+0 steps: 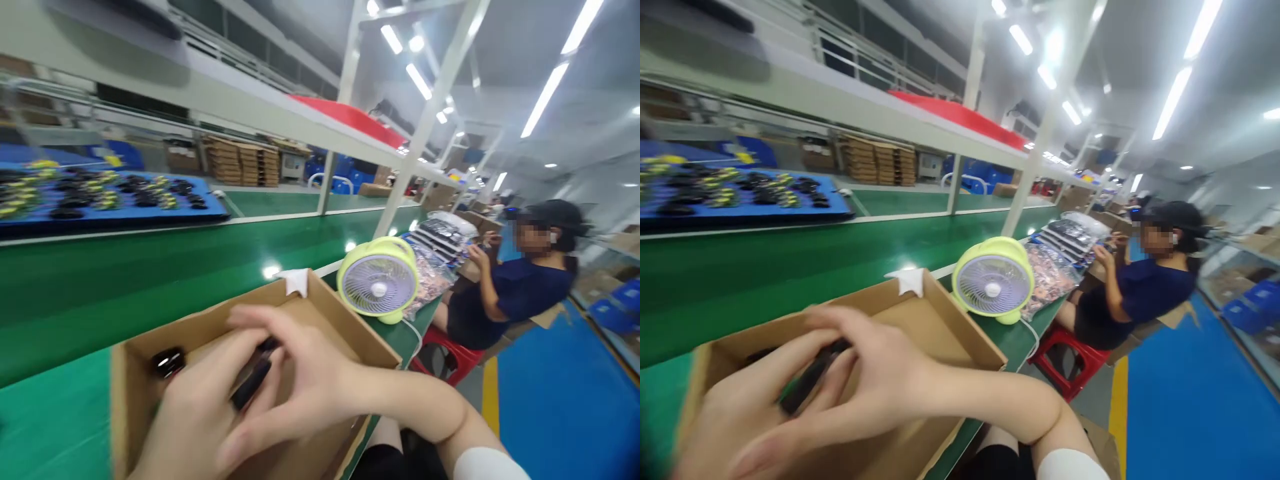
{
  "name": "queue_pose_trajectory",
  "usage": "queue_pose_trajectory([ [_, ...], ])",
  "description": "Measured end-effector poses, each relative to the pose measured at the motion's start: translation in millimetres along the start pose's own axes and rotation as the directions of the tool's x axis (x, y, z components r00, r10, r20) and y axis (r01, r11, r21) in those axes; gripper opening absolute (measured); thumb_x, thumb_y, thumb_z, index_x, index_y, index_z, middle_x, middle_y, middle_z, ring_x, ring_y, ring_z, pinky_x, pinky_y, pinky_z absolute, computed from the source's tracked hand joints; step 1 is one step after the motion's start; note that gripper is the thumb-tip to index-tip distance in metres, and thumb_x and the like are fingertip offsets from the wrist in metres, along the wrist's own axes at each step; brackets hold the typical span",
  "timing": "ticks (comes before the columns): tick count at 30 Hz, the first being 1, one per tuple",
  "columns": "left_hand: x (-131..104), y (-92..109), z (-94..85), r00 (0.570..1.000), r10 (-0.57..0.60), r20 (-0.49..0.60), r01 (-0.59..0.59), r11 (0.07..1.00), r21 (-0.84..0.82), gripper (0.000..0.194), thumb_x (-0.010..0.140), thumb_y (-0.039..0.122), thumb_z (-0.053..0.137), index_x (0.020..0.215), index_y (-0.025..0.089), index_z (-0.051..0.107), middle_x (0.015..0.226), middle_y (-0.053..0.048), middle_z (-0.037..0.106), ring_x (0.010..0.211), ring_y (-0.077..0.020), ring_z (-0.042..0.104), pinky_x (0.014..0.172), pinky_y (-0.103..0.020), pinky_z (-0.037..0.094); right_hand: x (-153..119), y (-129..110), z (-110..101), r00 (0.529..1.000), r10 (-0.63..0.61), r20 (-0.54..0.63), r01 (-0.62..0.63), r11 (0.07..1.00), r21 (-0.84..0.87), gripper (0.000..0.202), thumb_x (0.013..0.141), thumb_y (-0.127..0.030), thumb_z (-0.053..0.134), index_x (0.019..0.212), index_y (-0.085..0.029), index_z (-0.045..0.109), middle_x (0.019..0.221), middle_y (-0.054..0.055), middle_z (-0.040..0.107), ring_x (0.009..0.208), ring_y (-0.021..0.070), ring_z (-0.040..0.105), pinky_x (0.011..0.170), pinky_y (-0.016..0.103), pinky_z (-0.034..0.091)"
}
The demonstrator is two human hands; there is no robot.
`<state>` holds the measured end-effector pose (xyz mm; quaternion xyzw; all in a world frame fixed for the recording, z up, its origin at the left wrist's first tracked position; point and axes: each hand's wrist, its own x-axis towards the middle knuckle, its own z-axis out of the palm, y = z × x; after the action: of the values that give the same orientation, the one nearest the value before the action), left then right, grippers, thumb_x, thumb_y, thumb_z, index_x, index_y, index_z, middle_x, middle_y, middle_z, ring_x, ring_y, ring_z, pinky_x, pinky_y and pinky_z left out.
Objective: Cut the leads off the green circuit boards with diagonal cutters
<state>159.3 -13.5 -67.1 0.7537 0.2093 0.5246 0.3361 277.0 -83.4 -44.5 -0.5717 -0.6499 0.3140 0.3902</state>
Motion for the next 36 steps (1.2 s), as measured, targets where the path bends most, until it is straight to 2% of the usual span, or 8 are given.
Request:
queue_pose_trajectory([
  [2, 0.1, 2.9, -21.4, 0.995, -0.090, 0.044, 0.091, 0.996, -0.025, 0.010, 0.082, 0.034, 0.065, 0.079, 0.025, 0.065, 0.068, -0.001, 0.067, 0.059, -0.0189, 0.062, 0.055, -0.029, 0.048, -10.0, -2.9, -10.6, 0.997, -0.069, -0.017, 0.071, 0.992, 0.101, 0.119, 0.058, -0.060, 0.093, 0.156, -0.032, 0.033, 0.162, 0.008, 0.041, 0.145, 0.0323, 0.046, 0.119, 0.046, 0.041],
  [4, 5.2, 7.0, -33.5, 0.963, -0.268, -0.013, 0.259, 0.940, -0.222, 0.017, 0.086, 0.033, 0.061, 0.075, 0.020, 0.065, 0.064, -0.002, 0.064, 0.058, -0.0169, 0.060, 0.054, -0.027, 0.047, -17.9, -1.4, -20.7, 0.993, -0.041, -0.114, 0.058, 0.986, 0.156, 0.105, 0.071, -0.062, 0.086, 0.156, -0.032, 0.032, 0.168, 0.008, 0.030, 0.152, 0.0314, 0.035, 0.124, 0.050, 0.032],
  [9, 26.7, 7.4, -52.7, 0.847, -0.512, -0.140, 0.300, 0.680, -0.669, 0.017, 0.083, 0.030, 0.059, 0.075, 0.017, 0.065, 0.066, -0.004, 0.061, 0.056, -0.0155, 0.057, 0.048, -0.025, 0.043, -14.7, 9.7, -32.1, 0.996, 0.091, 0.016, -0.088, 0.985, -0.151, 0.058, 0.091, -0.053, 0.070, 0.141, -0.030, 0.052, 0.153, 0.008, 0.053, 0.143, 0.0325, 0.047, 0.120, 0.054, 0.038],
  [14, 35.7, 13.8, -76.9, 0.739, -0.573, -0.355, 0.144, 0.649, -0.747, 0.010, 0.082, 0.022, 0.054, 0.075, 0.019, 0.060, 0.061, -0.004, 0.059, 0.050, -0.0142, 0.053, 0.047, -0.024, 0.040, 24.1, 27.7, 6.7, 0.922, 0.203, 0.330, -0.030, 0.886, -0.463, 0.051, 0.093, -0.046, 0.065, 0.134, -0.017, 0.058, 0.141, 0.017, 0.062, 0.130, 0.0355, 0.060, 0.108, 0.049, 0.049],
  [18, 36.7, 17.3, -88.8, 0.701, -0.571, -0.427, 0.060, 0.644, -0.763, 0.015, 0.081, 0.018, 0.052, 0.066, 0.021, 0.048, 0.062, -0.004, 0.061, 0.051, -0.0143, 0.054, 0.049, -0.025, 0.041, 64.3, 43.0, 52.5, 0.926, 0.143, 0.350, 0.095, 0.809, -0.581, 0.050, 0.094, -0.046, 0.066, 0.126, -0.008, 0.061, 0.130, 0.023, 0.067, 0.122, 0.0379, 0.064, 0.096, 0.044, 0.053],
  [24, 36.0, 17.0, -92.7, 0.720, -0.537, -0.440, 0.018, 0.648, -0.762, 0.018, 0.081, 0.018, 0.050, 0.064, 0.019, 0.046, 0.062, -0.004, 0.060, 0.051, -0.0134, 0.055, 0.051, -0.024, 0.042, 100.0, 56.2, 86.5, 0.909, 0.187, 0.373, 0.103, 0.766, -0.634, 0.031, 0.088, -0.039, 0.073, 0.102, -0.011, 0.069, 0.104, 0.019, 0.075, 0.097, 0.0364, 0.074, 0.076, 0.038, 0.055],
  [30, 34.6, 18.6, -90.5, 0.735, -0.569, -0.369, 0.083, 0.615, -0.784, 0.020, 0.084, 0.019, 0.050, 0.065, 0.019, 0.044, 0.063, -0.004, 0.060, 0.050, -0.0140, 0.055, 0.050, -0.025, 0.041, 109.9, 54.0, 93.5, 0.864, 0.271, 0.425, 0.073, 0.767, -0.637, 0.019, 0.094, -0.034, 0.070, 0.097, -0.015, 0.068, 0.101, 0.006, 0.072, 0.093, 0.0215, 0.070, 0.086, 0.041, 0.057],
  [36, 34.8, 19.9, -90.8, 0.738, -0.581, -0.344, 0.125, 0.618, -0.776, 0.018, 0.085, 0.020, 0.048, 0.068, 0.020, 0.043, 0.066, -0.004, 0.059, 0.051, -0.0136, 0.053, 0.050, -0.025, 0.042, 110.7, 54.8, 81.7, 0.901, 0.289, 0.323, -0.141, 0.900, -0.412, 0.024, 0.076, -0.020, 0.080, 0.090, -0.016, 0.061, 0.103, 0.012, 0.072, 0.102, 0.0303, 0.069, 0.089, 0.043, 0.055],
])
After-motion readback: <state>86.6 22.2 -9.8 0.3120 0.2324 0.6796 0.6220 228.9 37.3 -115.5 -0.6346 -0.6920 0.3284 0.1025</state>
